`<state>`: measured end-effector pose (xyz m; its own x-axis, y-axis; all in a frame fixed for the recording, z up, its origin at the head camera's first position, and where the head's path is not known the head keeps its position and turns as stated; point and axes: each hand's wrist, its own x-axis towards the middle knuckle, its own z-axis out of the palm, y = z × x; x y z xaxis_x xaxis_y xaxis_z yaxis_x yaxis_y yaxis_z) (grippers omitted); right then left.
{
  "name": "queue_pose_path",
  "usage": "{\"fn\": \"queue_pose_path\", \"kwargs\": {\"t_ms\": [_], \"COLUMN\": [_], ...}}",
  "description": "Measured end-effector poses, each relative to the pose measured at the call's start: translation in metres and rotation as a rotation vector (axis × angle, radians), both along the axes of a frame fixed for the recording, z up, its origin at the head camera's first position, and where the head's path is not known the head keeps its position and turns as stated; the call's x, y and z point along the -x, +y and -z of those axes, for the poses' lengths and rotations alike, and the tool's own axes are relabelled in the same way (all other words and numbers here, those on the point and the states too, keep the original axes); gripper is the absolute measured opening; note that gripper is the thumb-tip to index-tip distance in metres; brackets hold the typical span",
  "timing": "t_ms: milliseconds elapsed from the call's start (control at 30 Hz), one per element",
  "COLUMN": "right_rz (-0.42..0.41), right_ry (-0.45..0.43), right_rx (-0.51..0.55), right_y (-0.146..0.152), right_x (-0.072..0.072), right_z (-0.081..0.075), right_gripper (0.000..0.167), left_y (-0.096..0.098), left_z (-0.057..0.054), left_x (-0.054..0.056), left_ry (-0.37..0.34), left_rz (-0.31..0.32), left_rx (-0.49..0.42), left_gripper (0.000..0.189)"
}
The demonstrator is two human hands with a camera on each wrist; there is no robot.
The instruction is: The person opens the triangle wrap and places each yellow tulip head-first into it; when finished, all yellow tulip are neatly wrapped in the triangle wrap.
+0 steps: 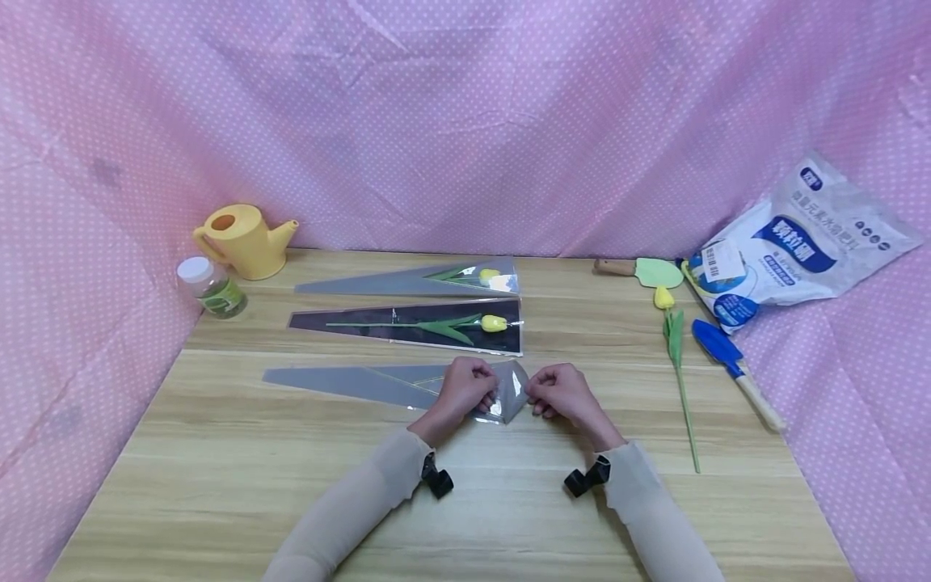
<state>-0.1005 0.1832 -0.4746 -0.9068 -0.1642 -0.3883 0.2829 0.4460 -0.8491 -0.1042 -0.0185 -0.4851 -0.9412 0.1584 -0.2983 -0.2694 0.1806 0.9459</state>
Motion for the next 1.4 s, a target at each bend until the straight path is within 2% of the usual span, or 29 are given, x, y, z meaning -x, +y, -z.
{"fn": "queue_pose_path", "kwargs": {"t_ms": [67,333,433,800,1100,1233,1400], "right_rz": [0.003,-0.015,-0.026,-0.04,-0.055,-0.009,0.095], "right_ry": [0.027,0.123,0.138,0.14,0.121,0.157,0.172], "right_rx": [-0.029,-0.178,-0.193,-0.105,-0.039,-0.049,-0.044], "right_y": [0.001,0.0,0.0,0.003,0.017,0.037,0.067], "right_x": [0.002,0.003,0.002,0.003,0.007,0.012,0.016], "right_z": [0.008,0.008,0.009,0.007,-0.008,-0.016,-0.027], "right_gripper": [0.012,0.007,0.007,0.014,0.027,0.032,0.04], "left_y": [0.0,-0.003,-0.003,-0.003,-0.002,-0.002,-0.002], "left_z": [0.002,0.006,0.007,0.006,0.008,0.008,0.007], "left_x": [0.001,0.005,0.006,0.005,0.007,0.007,0.006], "left_ry": [-0.016,-0.042,-0.055,-0.063,-0.061,-0.06,-0.061], "left_rz": [0.011,0.043,0.056,0.055,0.041,0.041,0.042], "left_rx": [-0.017,-0.075,-0.084,-0.076,-0.036,-0.034,-0.029], "left_gripper": [0.008,0.01,0.01,0.009,0.009,0.009,0.009]}}
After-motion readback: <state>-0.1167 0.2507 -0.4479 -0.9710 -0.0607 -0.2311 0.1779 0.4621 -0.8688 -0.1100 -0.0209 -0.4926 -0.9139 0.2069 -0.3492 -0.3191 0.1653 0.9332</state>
